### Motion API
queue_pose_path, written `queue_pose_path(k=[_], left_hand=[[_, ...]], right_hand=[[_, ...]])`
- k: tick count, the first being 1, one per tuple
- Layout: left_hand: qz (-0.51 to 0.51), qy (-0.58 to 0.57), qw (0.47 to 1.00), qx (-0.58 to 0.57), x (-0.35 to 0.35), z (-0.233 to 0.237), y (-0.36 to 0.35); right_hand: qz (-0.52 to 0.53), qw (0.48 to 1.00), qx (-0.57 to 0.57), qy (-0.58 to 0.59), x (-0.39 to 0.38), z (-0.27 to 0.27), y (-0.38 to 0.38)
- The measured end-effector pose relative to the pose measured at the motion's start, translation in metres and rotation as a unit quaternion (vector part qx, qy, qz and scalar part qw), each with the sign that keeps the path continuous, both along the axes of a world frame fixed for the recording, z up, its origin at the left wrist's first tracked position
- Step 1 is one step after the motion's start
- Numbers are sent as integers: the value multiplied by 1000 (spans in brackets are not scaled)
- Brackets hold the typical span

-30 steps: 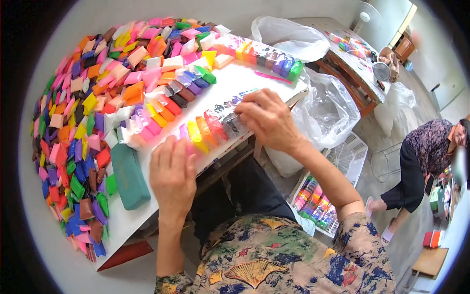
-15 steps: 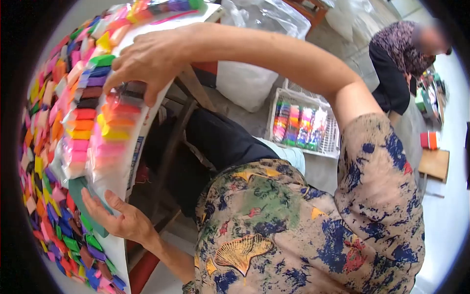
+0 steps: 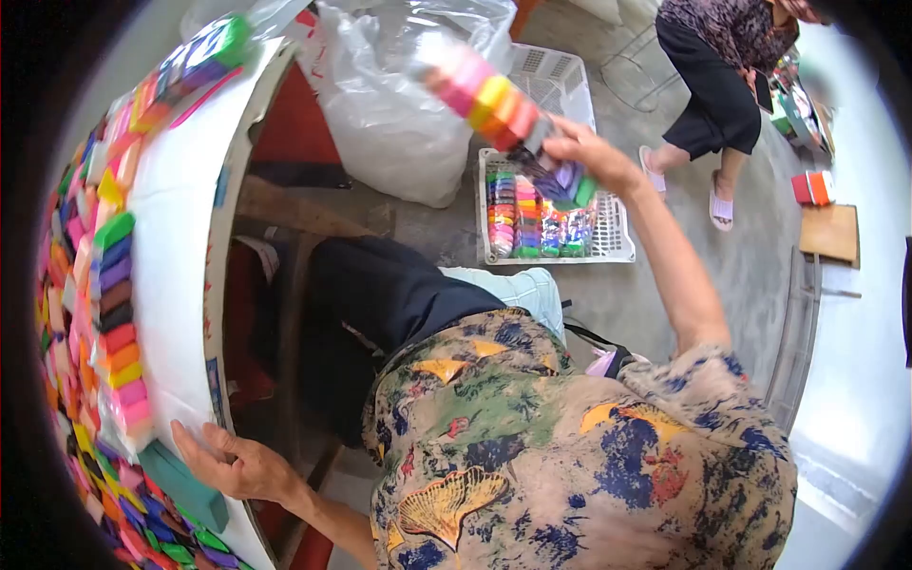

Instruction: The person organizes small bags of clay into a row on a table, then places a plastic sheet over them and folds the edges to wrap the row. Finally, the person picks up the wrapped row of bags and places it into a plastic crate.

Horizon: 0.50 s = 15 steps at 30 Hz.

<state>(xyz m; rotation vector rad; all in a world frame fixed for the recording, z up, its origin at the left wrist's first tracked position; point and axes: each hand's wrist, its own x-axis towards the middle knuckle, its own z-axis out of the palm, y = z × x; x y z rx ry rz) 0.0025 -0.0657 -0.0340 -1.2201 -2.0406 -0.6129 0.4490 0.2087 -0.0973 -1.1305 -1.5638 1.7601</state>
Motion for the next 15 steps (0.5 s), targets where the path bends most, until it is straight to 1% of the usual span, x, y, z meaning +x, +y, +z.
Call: queue_pose_path(k=[1,2,3,4,5,6,7,8,12,14,15], left_hand=[[5,27,1000,-10,-8,0,-2],[8,49,999,6,-12,-2,1],[14,67,998,-4,-14,-2,2],[19,85,996,-12,-16,-1,1],[24,104,994,-21,-17,1,2],[38,125,991,-26,-17,3,2],[46,133,990,-30,-18,4,2],[54,142,988,-36,-18,5,2],[75,177,980,-46,-30,4,-1],[99,170,979,-50,-33,-1,-2],[100,171,979,-53,-35,2,-1]], right_hand=[[-15,998,-42,44,34,-47,-7],[-59,997,-38,42,52,-73,-21],[-153,980,-119,41,66,-98,-39],[-208,960,-179,46,86,-138,-51],[-252,941,-211,80,101,-180,-65],[-308,924,-226,32,110,-210,-79],[-340,900,-270,42,109,-218,-94],[-373,880,-295,19,110,-233,-104],[-395,872,-289,-13,124,-299,-132],[-389,878,-277,-28,135,-322,-135],[-404,874,-267,-50,138,-319,-131]])
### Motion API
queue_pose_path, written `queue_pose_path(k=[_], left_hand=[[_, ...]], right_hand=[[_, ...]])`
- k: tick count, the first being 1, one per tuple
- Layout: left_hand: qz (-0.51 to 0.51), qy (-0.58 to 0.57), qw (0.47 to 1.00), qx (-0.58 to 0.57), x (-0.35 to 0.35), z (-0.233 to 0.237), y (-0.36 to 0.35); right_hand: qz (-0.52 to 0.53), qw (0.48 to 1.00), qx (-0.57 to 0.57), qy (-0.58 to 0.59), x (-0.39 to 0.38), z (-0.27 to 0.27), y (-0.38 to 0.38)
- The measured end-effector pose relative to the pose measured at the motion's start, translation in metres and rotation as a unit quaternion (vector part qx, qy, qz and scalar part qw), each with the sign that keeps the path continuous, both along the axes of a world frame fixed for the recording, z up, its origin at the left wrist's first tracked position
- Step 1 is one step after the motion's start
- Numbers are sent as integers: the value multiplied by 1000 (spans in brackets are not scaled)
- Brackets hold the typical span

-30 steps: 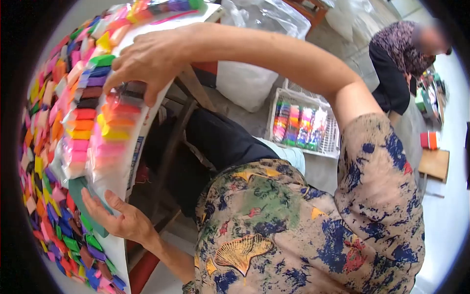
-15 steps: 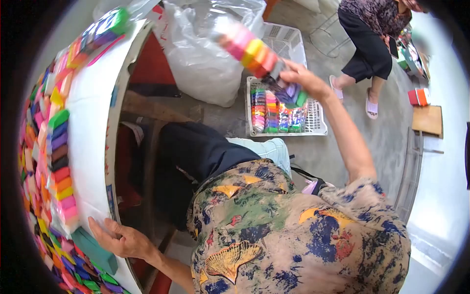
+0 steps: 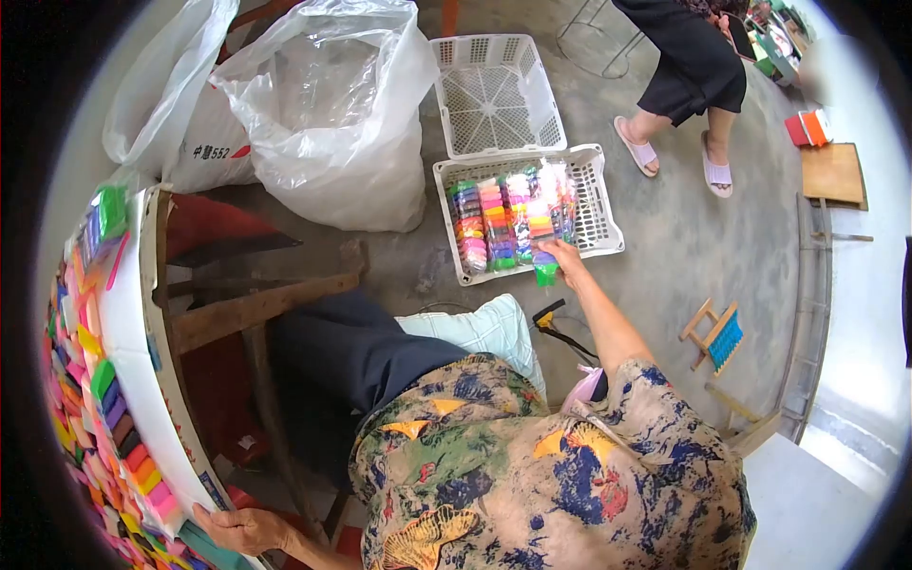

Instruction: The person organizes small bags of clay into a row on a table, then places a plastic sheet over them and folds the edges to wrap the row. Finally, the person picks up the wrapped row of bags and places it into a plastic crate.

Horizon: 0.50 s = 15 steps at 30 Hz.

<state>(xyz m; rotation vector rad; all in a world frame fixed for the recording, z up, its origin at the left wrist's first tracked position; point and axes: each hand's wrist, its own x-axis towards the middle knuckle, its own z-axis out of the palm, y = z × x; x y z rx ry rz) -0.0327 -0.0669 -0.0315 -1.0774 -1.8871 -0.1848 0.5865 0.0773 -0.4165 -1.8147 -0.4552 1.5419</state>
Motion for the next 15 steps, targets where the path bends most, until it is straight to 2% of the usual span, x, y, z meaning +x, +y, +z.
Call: queue_pose_path(k=[2,5,8,10,13,15], left_hand=[[0,7,1000,-3,-5,2,-2],[-1,26,1000,-9,-10,1,-5],[-4,30,999,-10,-11,2,-3],[-4,24,1000,-8,-9,1,-3],[-14,26,1000,-8,-6,5,-1],[-18,26,999,-6,-3,4,1]], right_hand=[[-18,999,2,-51,2,-3,8],[45,994,29,-96,14,-8,30],[62,967,81,-235,41,-78,51],[142,947,-41,-285,42,-72,51],[234,871,-184,-391,33,-57,40],[232,877,-174,-383,16,-32,24]])
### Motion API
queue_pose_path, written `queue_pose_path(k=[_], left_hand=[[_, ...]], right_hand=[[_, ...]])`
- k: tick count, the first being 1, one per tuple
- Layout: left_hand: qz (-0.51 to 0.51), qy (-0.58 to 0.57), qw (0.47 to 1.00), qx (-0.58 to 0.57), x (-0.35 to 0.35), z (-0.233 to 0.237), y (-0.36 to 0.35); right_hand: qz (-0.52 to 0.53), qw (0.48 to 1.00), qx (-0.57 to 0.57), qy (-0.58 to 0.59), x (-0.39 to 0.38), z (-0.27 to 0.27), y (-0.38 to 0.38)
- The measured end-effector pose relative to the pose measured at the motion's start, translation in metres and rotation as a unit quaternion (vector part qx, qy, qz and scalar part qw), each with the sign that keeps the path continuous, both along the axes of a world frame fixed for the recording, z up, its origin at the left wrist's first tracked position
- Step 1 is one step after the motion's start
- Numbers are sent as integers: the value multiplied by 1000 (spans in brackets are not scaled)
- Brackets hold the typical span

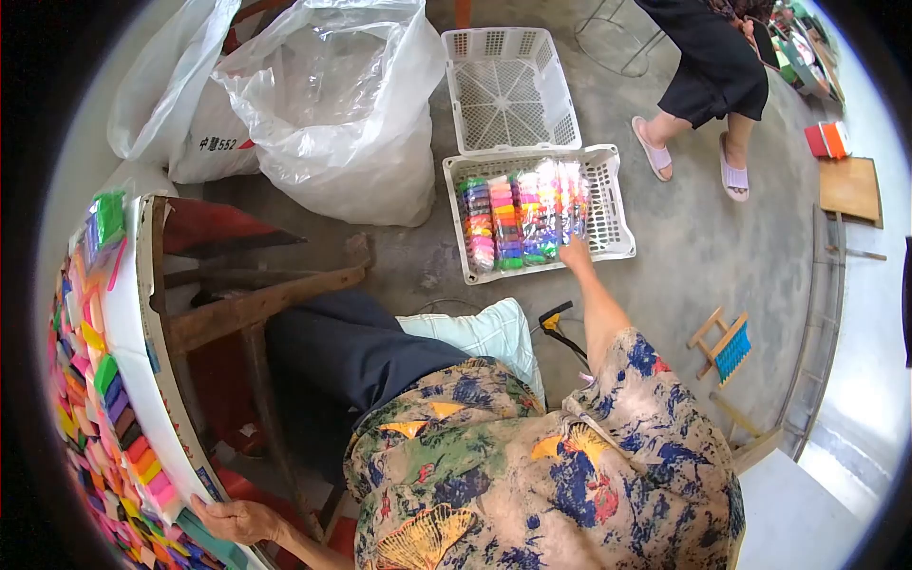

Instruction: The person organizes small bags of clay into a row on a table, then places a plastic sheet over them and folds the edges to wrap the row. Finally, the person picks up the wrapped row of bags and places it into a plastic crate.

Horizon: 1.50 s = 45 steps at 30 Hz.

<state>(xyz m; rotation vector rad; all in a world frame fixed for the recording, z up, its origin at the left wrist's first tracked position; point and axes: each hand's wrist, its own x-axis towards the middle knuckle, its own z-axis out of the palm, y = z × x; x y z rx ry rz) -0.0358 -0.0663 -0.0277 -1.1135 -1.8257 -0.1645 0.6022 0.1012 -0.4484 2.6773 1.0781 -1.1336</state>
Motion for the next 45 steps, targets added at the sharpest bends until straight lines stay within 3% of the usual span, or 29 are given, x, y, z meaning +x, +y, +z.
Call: queue_pose_path(k=[4,8,10,11,12,13,15,17,20,23,28,32,33,38,41,42,45], left_hand=[[-10,-7,1000,5,-5,-2,1],[1,-22,1000,11,12,-1,5],[-40,-54,998,2,0,-9,3],[-43,-61,997,9,-7,-12,-2],[-68,-87,994,22,-7,-15,-4],[-89,-107,990,36,-9,-13,-4],[-42,-132,990,41,10,-1,6],[-16,-185,981,63,17,5,9],[-4,-198,979,52,51,-5,11],[-33,-226,973,35,57,4,2],[-129,-340,930,60,57,25,-18],[-162,-389,901,100,52,46,-45],[-166,-391,899,110,48,51,-51],[-144,-360,910,149,24,80,-88],[-114,-340,918,166,-9,98,-109],[-98,-341,920,170,-22,103,-114],[-47,-380,913,142,-59,120,-125]], right_hand=[[59,997,-36,-43,-35,5,-25],[259,960,-34,-97,-62,4,-30],[273,960,-32,-55,-77,2,-33],[232,972,-17,-17,-87,-1,-29],[226,969,97,18,-95,-15,-28],[225,965,125,54,-113,-4,-23],[293,914,264,91,-134,4,-3],[298,909,267,117,-171,53,28],[287,837,422,198,-215,107,68],[302,748,513,294,-290,232,83],[392,593,572,409,-399,373,59],[493,474,563,465,-460,430,28],[526,419,608,421,-473,441,23],[580,382,550,464,-528,463,4],[615,423,461,480,-551,468,5],[596,458,420,509,-560,466,3],[632,500,390,447,-574,457,8]])
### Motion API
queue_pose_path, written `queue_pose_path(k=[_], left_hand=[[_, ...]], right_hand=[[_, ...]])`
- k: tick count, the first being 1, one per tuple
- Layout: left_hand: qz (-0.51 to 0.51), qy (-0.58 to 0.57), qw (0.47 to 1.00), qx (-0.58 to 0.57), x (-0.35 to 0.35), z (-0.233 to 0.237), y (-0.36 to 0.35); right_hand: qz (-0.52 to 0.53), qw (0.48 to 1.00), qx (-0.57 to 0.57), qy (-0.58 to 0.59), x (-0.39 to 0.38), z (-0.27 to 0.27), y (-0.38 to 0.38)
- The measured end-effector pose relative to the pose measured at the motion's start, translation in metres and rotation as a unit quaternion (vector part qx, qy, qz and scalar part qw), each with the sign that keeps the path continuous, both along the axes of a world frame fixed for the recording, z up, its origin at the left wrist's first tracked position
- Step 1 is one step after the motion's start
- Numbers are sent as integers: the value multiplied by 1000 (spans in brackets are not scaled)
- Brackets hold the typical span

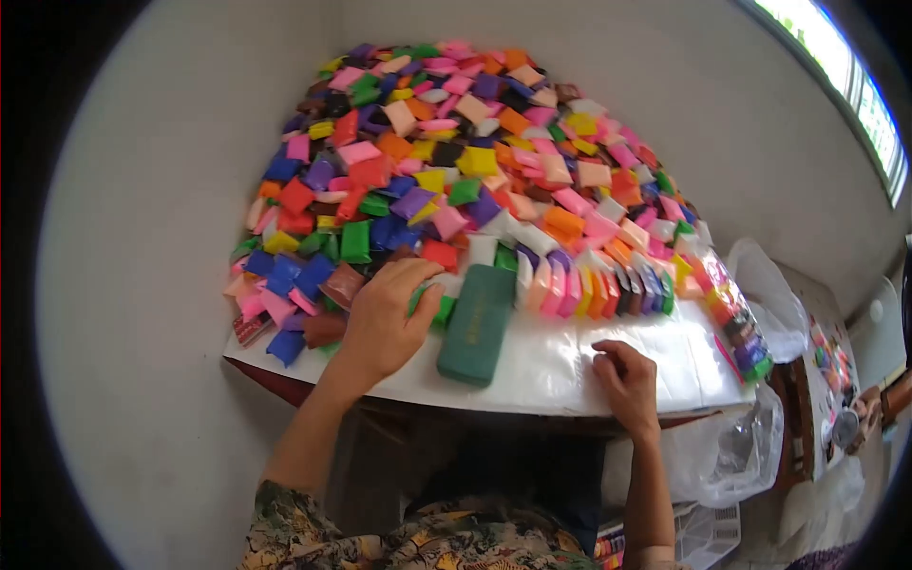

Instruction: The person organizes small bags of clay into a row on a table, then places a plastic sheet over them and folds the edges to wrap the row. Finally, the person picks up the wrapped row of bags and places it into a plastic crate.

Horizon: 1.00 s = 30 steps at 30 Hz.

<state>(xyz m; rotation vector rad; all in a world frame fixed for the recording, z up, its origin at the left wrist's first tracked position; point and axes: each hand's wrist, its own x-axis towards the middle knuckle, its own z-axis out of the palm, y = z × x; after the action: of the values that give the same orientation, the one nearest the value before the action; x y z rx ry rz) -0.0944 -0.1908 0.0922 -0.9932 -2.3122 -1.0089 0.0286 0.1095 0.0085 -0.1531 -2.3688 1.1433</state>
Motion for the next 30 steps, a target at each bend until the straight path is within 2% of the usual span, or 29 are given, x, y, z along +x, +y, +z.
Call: queue_pose_path(k=[1,2,3,6,9,11,14,18,21,24,30], left_hand=[[3,-36,999,-33,-11,5,-2],[3,-75,995,-66,-21,8,-4],[-2,-64,994,-87,-34,5,-5],[-26,-116,992,-42,-71,2,-4],[77,142,987,18,-137,1,-10],[116,68,990,41,-154,27,-16],[61,-23,990,126,-183,35,-23],[159,44,985,54,-201,50,-36],[142,26,990,-4,-211,55,-41],[104,-39,994,0,-213,57,-38],[87,-21,995,34,-237,52,-26]], right_hand=[[-5,999,-45,-8,-1,-1,-1],[-7,999,-35,-8,-1,-1,-2],[-11,1000,-26,-9,1,-1,-2],[-11,1000,-6,18,3,-4,-4],[-7,1000,3,19,4,3,-7],[-8,1000,7,12,4,3,-7],[-8,1000,0,14,5,5,-9],[-4,1000,-5,18,4,2,-7],[-8,1000,19,8,5,7,-9],[-8,1000,19,10,5,6,-9],[-1,1000,11,15,6,7,-9]])
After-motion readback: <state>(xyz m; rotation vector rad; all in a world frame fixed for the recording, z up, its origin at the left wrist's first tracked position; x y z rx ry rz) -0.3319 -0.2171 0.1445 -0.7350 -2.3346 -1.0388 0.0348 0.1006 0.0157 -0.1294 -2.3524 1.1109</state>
